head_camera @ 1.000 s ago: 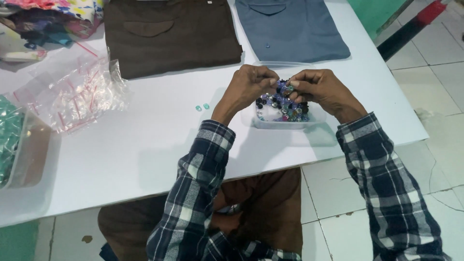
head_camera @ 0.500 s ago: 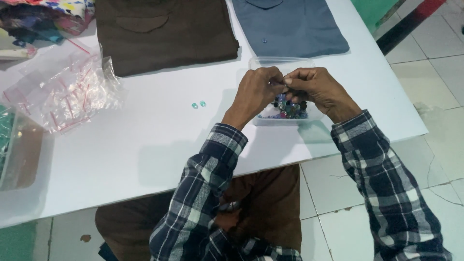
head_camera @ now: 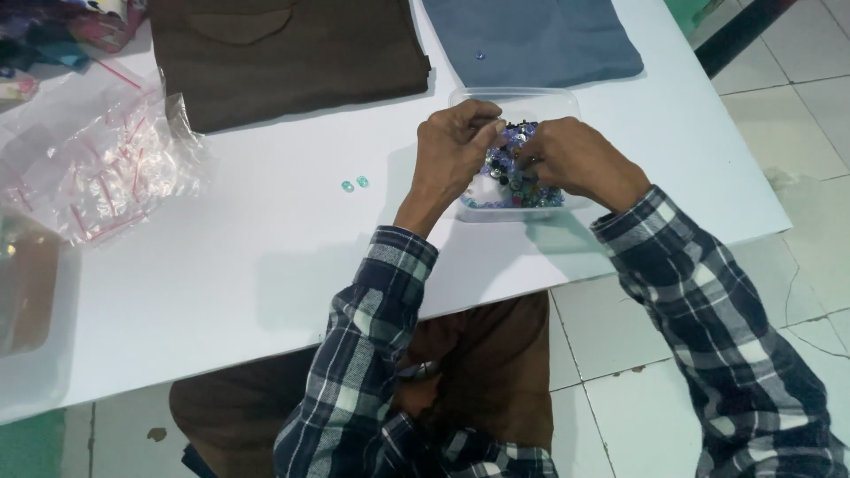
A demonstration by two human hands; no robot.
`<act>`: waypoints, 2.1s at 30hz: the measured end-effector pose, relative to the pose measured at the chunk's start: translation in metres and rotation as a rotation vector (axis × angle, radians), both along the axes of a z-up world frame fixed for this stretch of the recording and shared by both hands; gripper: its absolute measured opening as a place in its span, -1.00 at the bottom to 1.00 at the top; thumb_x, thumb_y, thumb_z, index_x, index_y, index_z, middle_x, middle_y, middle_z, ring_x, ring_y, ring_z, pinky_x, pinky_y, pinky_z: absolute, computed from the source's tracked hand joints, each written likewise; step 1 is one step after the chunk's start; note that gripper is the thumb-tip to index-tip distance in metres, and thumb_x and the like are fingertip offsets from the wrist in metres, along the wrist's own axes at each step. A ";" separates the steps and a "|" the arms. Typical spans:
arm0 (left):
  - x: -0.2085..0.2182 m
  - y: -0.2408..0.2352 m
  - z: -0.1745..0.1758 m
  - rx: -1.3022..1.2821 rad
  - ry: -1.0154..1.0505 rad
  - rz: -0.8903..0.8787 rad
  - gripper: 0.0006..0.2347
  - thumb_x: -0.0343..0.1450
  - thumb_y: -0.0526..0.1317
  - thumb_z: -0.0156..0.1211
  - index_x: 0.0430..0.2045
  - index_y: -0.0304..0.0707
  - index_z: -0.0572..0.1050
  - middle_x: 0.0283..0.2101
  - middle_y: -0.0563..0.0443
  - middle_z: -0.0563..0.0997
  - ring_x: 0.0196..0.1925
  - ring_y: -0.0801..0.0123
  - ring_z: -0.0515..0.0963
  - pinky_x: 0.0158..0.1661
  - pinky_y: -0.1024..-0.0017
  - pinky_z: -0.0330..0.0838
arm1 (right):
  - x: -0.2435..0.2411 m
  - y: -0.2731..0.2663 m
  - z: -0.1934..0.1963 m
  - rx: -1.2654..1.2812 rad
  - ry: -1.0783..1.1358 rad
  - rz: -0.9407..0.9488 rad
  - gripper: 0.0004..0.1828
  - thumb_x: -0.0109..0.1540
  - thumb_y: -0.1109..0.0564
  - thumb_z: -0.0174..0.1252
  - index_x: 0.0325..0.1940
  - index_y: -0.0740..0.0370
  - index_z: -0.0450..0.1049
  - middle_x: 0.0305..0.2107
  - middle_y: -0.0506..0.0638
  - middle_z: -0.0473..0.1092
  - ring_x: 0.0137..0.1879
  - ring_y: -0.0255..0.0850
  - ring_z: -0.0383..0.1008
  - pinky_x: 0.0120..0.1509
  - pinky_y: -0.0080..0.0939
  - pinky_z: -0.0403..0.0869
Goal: Counting small buttons from a container and placing them into small plastic bags for packaging.
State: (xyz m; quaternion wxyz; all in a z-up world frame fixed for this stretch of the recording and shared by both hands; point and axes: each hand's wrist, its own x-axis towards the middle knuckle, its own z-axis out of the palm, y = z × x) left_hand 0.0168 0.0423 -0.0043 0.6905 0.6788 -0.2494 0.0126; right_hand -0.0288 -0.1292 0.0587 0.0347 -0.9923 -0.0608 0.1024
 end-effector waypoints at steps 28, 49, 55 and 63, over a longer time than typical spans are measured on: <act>-0.016 0.000 0.023 0.245 -0.109 -0.048 -0.82 0.33 -0.36 0.29 -0.24 -0.12 0.67 -0.30 -0.18 0.73 -0.18 -0.04 0.71 -0.16 0.20 0.64 | -0.010 -0.029 -0.003 1.123 -0.003 -0.169 -0.76 0.28 0.22 0.24 0.01 0.39 0.57 -0.38 0.16 0.48 -0.22 -0.24 0.52 -0.25 -0.41 0.57; -0.005 0.007 0.019 0.108 -0.050 -0.167 -0.81 0.29 -0.37 0.37 -0.25 -0.19 0.67 -0.32 -0.25 0.72 -0.19 0.02 0.73 -0.15 0.23 0.60 | -0.009 -0.026 -0.005 1.399 0.128 -0.421 -0.71 0.23 0.17 0.27 -0.01 0.37 0.55 -0.33 0.17 0.55 -0.25 -0.18 0.64 -0.22 -0.38 0.66; -0.006 0.013 0.029 0.051 0.056 -0.247 -0.84 0.30 -0.31 0.39 -0.28 -0.23 0.68 -0.36 -0.20 0.73 -0.31 0.29 0.74 -0.19 0.43 0.64 | -0.008 -0.026 -0.007 1.475 0.159 -0.411 -0.72 0.26 0.16 0.25 -0.03 0.41 0.54 -0.31 0.24 0.57 -0.24 -0.09 0.65 -0.26 -0.33 0.67; 0.005 0.012 0.017 0.140 -0.015 -0.238 -0.80 0.28 -0.31 0.43 -0.24 -0.21 0.68 -0.36 -0.17 0.73 -0.24 0.18 0.73 -0.18 0.39 0.59 | -0.015 -0.018 0.000 1.489 0.178 -0.401 -0.70 0.26 0.15 0.23 -0.02 0.44 0.53 -0.27 0.28 0.57 -0.20 -0.04 0.64 -0.23 -0.29 0.66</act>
